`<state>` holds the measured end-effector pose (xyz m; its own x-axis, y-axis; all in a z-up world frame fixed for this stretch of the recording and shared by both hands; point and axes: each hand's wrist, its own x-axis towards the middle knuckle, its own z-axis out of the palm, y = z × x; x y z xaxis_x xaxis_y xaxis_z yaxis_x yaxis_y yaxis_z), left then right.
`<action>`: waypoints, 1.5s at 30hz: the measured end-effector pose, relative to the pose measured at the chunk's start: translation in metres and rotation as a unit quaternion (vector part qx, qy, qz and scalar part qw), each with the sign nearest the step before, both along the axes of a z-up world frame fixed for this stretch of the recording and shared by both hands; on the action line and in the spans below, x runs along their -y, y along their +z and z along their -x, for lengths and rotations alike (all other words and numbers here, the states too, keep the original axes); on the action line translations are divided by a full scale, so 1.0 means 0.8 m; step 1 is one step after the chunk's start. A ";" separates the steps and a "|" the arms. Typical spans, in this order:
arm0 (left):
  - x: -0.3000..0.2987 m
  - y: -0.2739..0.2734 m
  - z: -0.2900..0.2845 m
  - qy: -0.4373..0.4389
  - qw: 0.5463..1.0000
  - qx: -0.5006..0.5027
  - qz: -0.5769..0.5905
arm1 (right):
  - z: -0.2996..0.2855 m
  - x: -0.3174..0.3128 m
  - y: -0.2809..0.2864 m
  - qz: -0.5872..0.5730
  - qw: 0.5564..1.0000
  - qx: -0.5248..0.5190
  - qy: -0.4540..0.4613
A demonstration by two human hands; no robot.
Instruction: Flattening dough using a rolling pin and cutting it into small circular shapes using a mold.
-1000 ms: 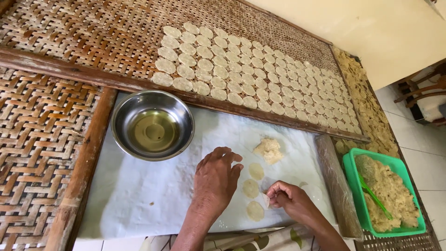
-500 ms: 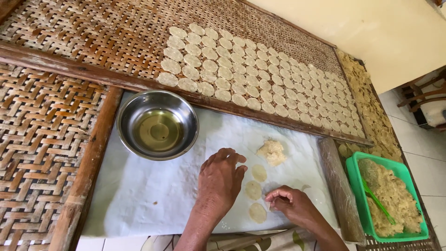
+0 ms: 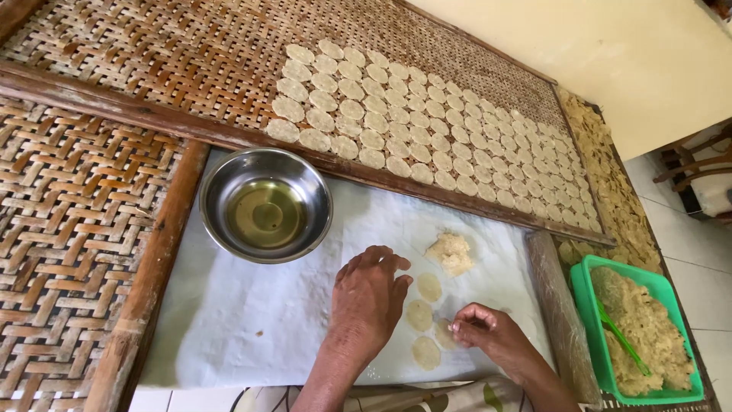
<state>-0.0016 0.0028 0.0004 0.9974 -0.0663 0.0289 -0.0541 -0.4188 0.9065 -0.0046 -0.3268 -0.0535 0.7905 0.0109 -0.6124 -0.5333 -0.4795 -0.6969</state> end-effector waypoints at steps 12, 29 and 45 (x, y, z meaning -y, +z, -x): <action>0.002 0.000 -0.001 -0.003 1.000 -0.010 -0.001 | 0.000 0.017 0.007 0.053 0.996 0.075 -0.002; 0.007 -0.007 -0.003 -0.011 1.000 -0.013 -0.016 | -0.024 0.022 0.013 0.027 0.992 0.053 -0.111; 0.015 -0.017 -0.004 -0.003 1.000 0.005 -0.027 | -0.188 -0.049 0.041 0.453 0.763 0.408 0.216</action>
<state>0.0018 -0.0096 -0.0131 0.9966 -0.0749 0.0349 -0.0660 -0.4673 0.8816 0.1456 -0.2876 -0.0209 0.9552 0.2421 0.1703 0.2440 -0.9697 0.0101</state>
